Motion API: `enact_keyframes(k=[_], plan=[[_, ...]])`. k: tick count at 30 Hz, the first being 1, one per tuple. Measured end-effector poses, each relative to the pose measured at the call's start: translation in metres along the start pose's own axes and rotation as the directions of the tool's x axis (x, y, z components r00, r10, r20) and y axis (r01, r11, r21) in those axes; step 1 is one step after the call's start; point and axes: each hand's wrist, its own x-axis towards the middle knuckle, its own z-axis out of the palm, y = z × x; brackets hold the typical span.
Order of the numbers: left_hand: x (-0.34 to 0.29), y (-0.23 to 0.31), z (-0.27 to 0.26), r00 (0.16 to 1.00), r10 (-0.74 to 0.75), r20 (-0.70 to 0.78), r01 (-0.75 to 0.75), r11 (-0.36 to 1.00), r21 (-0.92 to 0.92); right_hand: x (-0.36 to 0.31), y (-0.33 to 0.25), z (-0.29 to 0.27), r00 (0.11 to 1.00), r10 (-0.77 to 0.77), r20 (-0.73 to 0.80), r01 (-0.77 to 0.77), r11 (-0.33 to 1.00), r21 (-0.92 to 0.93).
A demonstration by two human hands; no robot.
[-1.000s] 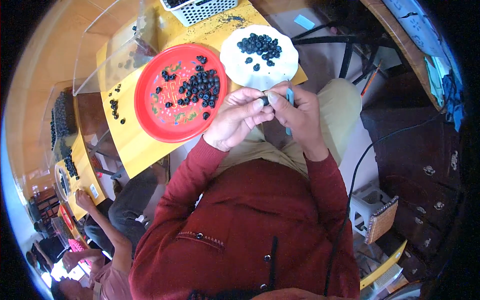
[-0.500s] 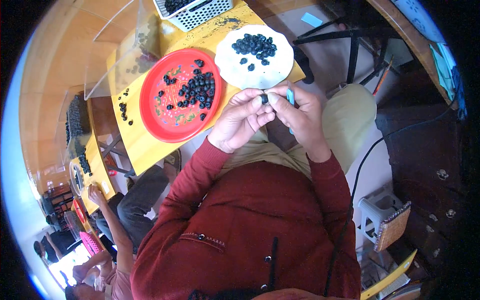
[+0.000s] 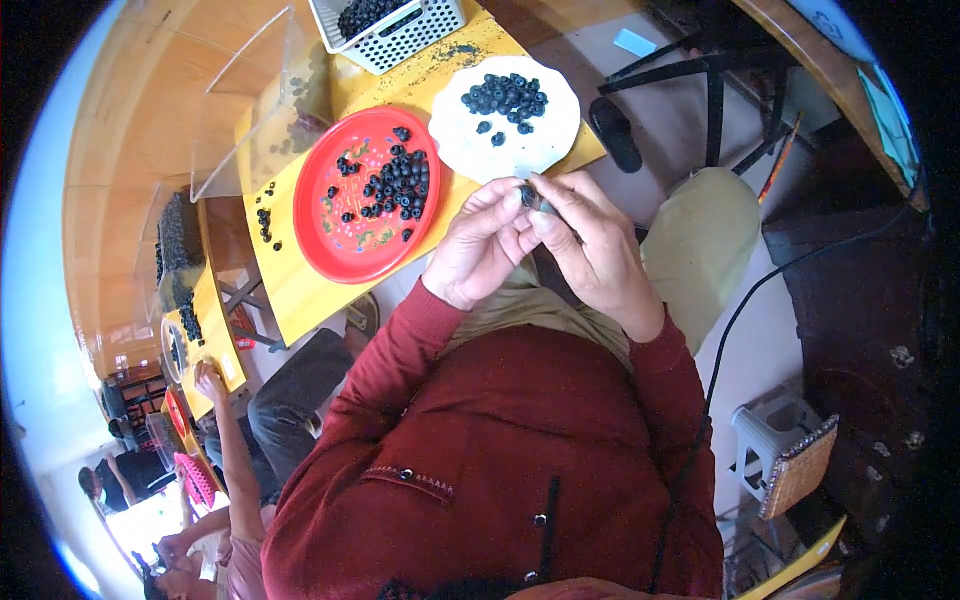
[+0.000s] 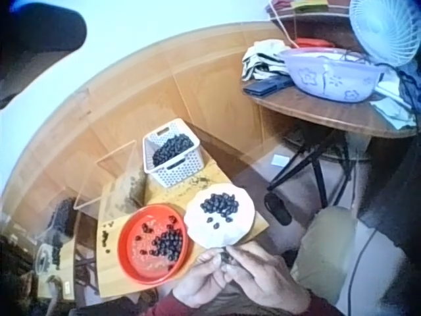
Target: Sorting dark berries from one container to another on a tabletop.
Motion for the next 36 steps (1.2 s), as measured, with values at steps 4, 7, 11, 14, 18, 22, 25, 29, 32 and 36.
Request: enact_keyframes(k=[4,7,11,14,18,22,25,29,32,36], plan=[[0.000,-0.002,0.006,1.000,0.006,-0.002,-0.006,1.000,0.013,-0.002,0.000,-0.003,1.000,-0.009,0.000,0.009,1.000,-0.010],[0.000,-0.003,0.009,1.000,0.000,0.025,-0.001,1.000,0.017,-0.003,0.000,-0.005,1.000,-0.011,-0.012,0.011,1.000,0.000],[0.000,-0.007,0.010,0.999,0.009,0.042,-0.009,1.000,0.014,-0.005,0.000,-0.007,0.999,-0.015,-0.034,0.016,0.999,0.031],[0.000,-0.009,0.011,0.999,0.013,0.042,-0.014,1.000,0.018,-0.007,0.000,-0.009,0.999,-0.013,-0.036,0.014,1.000,0.023],[0.000,-0.012,0.013,0.998,0.044,0.043,-0.047,0.996,0.076,-0.009,0.000,-0.012,0.999,-0.024,-0.046,0.026,0.999,0.040],[-0.002,-0.011,0.017,0.989,0.053,0.134,-0.071,0.989,0.128,-0.008,0.003,-0.017,0.999,0.014,-0.043,-0.010,0.997,0.083],[-0.004,-0.010,0.026,0.981,0.067,0.183,-0.090,0.989,0.121,-0.009,0.003,-0.018,0.998,0.042,-0.053,-0.032,0.985,0.171],[-0.004,-0.009,0.034,0.988,0.081,0.128,-0.096,0.989,0.116,-0.009,0.004,-0.017,0.996,0.027,-0.089,-0.007,0.976,0.216],[-0.006,-0.011,0.033,0.994,0.074,0.084,-0.083,0.990,0.116,-0.009,0.002,-0.015,0.996,0.007,-0.089,0.013,0.975,0.220],[-0.010,-0.012,0.030,0.998,0.056,0.037,-0.062,0.982,0.176,-0.012,0.003,-0.013,0.996,0.019,-0.085,0.002,0.970,0.242]])
